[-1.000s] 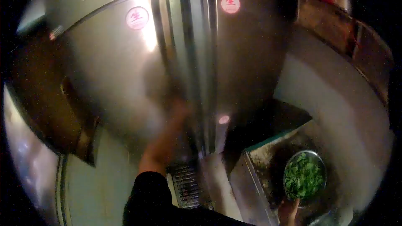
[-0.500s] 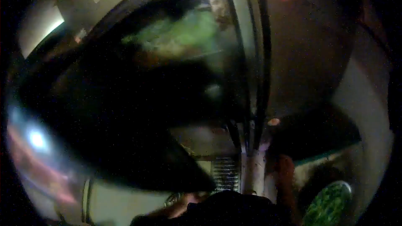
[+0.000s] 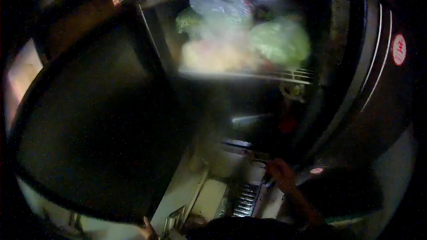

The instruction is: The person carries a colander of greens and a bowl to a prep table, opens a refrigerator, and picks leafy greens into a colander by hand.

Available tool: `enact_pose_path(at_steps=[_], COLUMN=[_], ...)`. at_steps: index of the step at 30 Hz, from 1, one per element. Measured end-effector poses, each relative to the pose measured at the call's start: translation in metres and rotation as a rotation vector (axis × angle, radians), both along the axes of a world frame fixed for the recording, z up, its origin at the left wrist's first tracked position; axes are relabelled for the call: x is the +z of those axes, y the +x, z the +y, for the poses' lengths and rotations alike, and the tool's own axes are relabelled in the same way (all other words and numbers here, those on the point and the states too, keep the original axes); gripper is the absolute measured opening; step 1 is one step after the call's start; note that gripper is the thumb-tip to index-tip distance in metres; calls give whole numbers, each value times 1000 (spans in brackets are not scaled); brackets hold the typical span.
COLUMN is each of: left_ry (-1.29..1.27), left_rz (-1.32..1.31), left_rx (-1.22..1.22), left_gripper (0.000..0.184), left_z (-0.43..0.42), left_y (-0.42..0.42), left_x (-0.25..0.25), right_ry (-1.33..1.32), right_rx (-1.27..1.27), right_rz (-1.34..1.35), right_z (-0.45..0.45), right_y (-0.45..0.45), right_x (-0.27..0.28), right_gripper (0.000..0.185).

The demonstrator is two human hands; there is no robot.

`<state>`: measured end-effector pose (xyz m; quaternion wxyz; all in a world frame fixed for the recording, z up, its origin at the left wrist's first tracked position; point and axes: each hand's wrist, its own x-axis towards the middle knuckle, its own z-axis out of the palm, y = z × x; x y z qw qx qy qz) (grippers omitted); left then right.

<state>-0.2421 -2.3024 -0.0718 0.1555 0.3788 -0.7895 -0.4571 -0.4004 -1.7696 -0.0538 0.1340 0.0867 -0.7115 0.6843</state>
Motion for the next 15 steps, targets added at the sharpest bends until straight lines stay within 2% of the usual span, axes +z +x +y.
enact_pose_path(at_steps=[3,5,6,7,9,11,13,15], left_ry=[116,191,219,252,252,200,114,32], left_rz=[-36,-50,-47,-35,44,192,367,569], left_rx=[-136,-342,-480,-629,-851,-1033,-1126,-1156], left_gripper=[37,36,35,35,34,33,32,31], left_z=[6,30,46,67,100,131,155,177], left_y=[-69,-125,-153,-182,-223,-275,-331,-383], left_x=[-39,-53,-56,-57,-41,-10,28,75], right_ry=[211,437,615,779,961,1141,1410,1469], right_rx=[-22,-109,-182,-243,-314,-397,-445,-284], right_rz=[52,163,456,658,777,607,189,505], right_z=[-40,-62,-66,-70,-73,-67,-82,-59], right_y=[-77,-118,-147,-167,-198,-235,-258,-323], right_x=[72,141,172,213,292,334,391,387], right_gripper=[20,23,25,35,35,34,33,35])
